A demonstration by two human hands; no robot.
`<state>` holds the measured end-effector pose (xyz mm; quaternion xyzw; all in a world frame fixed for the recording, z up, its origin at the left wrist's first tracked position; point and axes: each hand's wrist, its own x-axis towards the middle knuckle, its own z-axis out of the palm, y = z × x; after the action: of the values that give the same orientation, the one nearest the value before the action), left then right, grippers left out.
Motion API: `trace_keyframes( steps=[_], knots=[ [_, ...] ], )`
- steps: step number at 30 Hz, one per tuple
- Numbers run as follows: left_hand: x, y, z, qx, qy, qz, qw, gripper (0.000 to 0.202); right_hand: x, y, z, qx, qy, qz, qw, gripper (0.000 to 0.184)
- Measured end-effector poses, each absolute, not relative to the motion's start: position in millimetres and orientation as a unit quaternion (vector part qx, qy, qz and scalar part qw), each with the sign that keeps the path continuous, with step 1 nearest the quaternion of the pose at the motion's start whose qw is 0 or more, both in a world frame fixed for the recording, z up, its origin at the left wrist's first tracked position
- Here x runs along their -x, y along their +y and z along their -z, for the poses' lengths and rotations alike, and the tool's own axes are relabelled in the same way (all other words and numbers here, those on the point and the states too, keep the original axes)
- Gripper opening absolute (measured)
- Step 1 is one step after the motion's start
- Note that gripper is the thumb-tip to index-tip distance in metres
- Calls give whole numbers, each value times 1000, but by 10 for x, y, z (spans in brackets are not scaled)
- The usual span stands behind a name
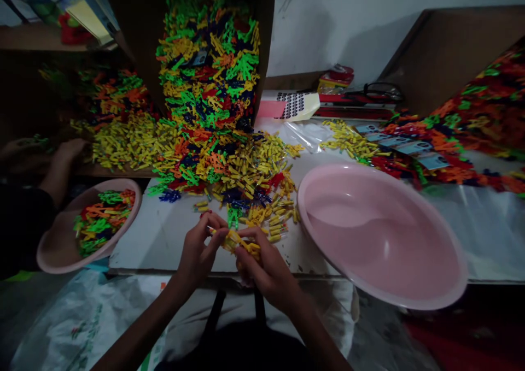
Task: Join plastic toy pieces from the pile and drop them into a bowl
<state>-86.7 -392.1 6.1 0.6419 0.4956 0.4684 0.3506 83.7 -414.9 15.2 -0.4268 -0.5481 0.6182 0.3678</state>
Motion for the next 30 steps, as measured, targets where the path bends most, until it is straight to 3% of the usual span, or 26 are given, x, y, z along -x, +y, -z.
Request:
trace_keyframes(
  steps=[3,6,9,11,12,16,19,21,26,30],
  knots=[
    [858,-3887,32,-641,488,-447,388,33,-929,-4111,-27,444,-497,-620,414,33],
    [861,-3734,189,-629,480,-447,417,36,-1159,-4033,87,449,-395,-566,567,35],
    [808,-3514,416,-690,539,-376,305,25,-1351,-3955,237,437,-315,-535,651,62],
    [731,-3389,561,-759,546,-292,203,19,-1371,-3916,404,452,-346,-550,611,81],
    [688,-3343,620,-787,539,-253,163,17,-1348,-3897,506,473,-380,-547,576,81],
    [589,-3265,762,-858,495,-119,71,26,-1193,-3770,927,570,-596,-352,444,36],
    [629,-3238,837,-878,475,-51,30,26,-1155,-3580,1128,588,-718,-158,336,37],
    [677,-3204,890,-882,470,-33,7,23,-1177,-3431,1190,599,-742,-93,287,35],
    [758,-3118,952,-887,458,-55,18,12,-1252,-3227,1099,565,-737,-106,356,23],
    [773,-3090,900,-839,488,-190,150,13,-1206,-3349,836,615,-544,-286,494,30]
  ],
)
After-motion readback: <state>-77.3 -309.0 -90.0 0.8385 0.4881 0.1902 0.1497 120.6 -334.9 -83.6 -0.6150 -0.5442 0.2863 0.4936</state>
